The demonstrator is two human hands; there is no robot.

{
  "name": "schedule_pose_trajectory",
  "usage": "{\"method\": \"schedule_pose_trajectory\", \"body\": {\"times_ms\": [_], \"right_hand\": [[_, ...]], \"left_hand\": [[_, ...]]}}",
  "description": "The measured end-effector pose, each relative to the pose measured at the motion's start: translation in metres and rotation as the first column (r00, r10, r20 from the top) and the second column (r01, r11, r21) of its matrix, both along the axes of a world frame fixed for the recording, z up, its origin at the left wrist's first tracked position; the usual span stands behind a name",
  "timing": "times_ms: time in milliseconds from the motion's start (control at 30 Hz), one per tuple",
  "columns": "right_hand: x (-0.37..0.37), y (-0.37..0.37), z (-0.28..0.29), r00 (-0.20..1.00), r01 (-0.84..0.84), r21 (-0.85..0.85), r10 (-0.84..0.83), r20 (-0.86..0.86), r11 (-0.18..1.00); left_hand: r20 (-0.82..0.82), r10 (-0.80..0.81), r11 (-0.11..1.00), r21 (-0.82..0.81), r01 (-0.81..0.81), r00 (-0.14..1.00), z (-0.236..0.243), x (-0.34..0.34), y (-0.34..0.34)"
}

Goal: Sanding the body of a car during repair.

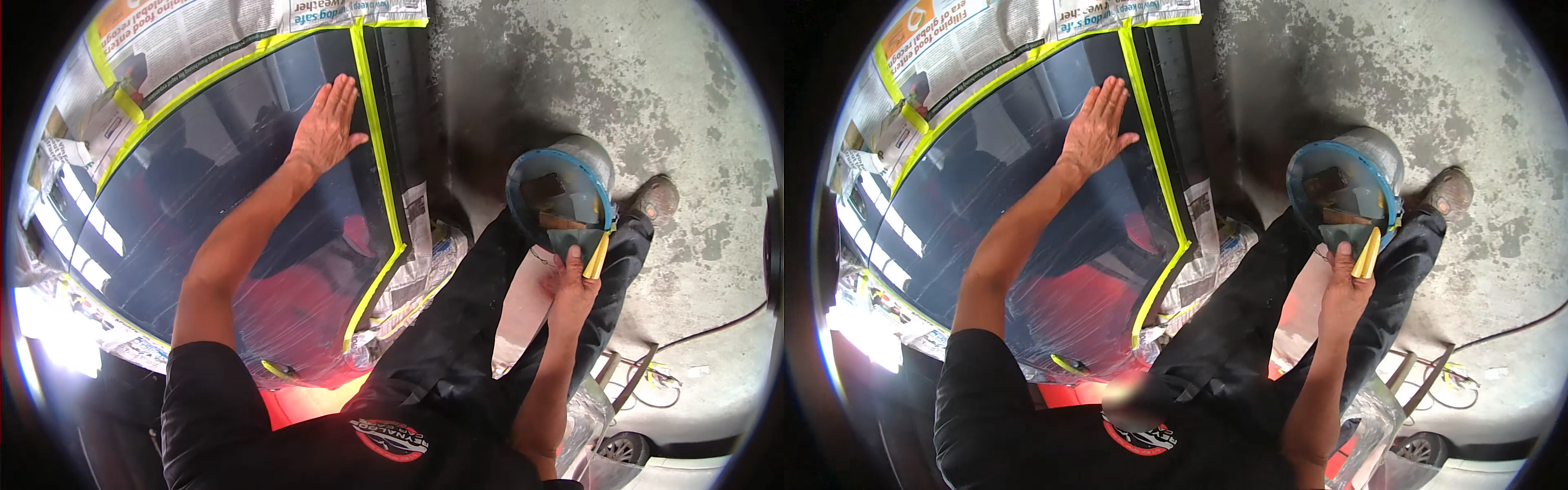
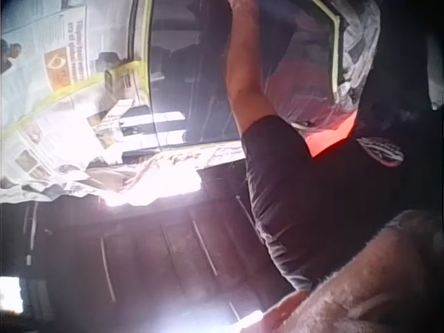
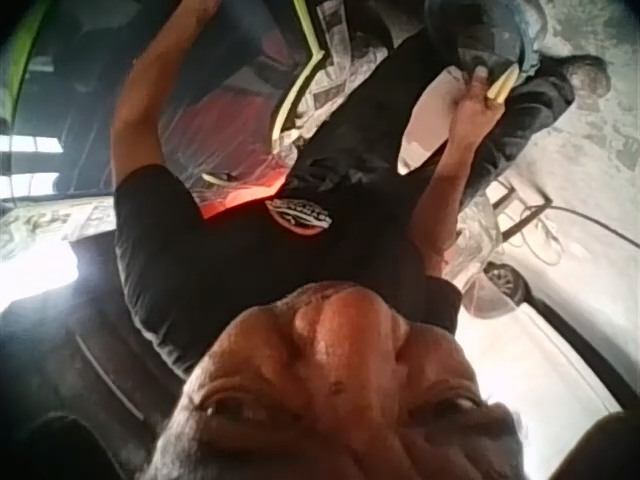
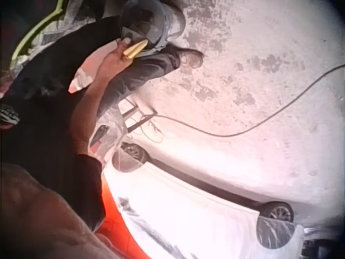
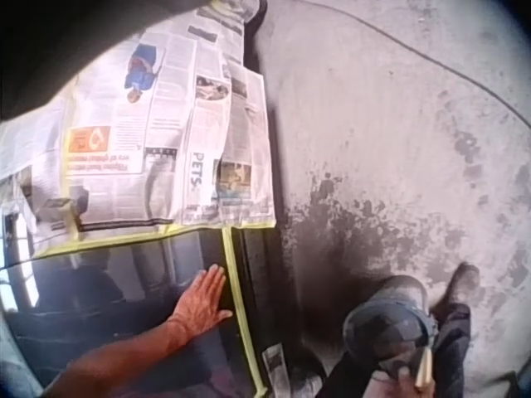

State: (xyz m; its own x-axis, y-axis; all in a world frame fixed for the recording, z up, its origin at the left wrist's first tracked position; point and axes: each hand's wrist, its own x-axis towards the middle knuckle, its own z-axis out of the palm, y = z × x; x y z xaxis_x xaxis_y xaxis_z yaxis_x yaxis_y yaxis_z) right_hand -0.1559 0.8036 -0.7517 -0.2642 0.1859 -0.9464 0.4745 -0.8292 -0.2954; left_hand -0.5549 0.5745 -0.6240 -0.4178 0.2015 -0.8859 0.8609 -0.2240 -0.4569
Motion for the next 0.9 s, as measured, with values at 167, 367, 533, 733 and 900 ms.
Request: {"method": "schedule_pose_trajectory", "body": {"times_ms": [167,367,533,733,900], "right_hand": [[0.000,-0.005,-0.016,1.000,-0.002,-0.025,0.001,-0.029,1.000],[0.010,-0.009,-0.031,0.998,-0.063,-0.042,0.063,-0.002,0.997],[0.012,-0.012,-0.036,0.999,-0.044,-0.019,0.044,-0.011,0.999],[0.011,-0.014,-0.038,0.996,-0.095,-0.049,0.095,-0.004,0.994],[0.008,-0.015,-0.038,0.991,-0.132,-0.028,0.132,-0.006,0.991]], "left_hand": [[0.038,0.038,0.997,0.063,-0.040,0.999,0.004,-0.002,-0.006],[-0.063,-0.085,0.987,0.135,0.092,0.994,-0.023,-0.057,0.025],[-0.091,-0.184,0.972,0.134,0.195,0.979,-0.039,-0.063,0.025],[-0.006,-0.099,0.990,0.101,0.099,0.995,-0.013,-0.032,0.010],[0.023,-0.094,0.986,0.139,0.090,0.995,-0.011,-0.049,0.010]]}}
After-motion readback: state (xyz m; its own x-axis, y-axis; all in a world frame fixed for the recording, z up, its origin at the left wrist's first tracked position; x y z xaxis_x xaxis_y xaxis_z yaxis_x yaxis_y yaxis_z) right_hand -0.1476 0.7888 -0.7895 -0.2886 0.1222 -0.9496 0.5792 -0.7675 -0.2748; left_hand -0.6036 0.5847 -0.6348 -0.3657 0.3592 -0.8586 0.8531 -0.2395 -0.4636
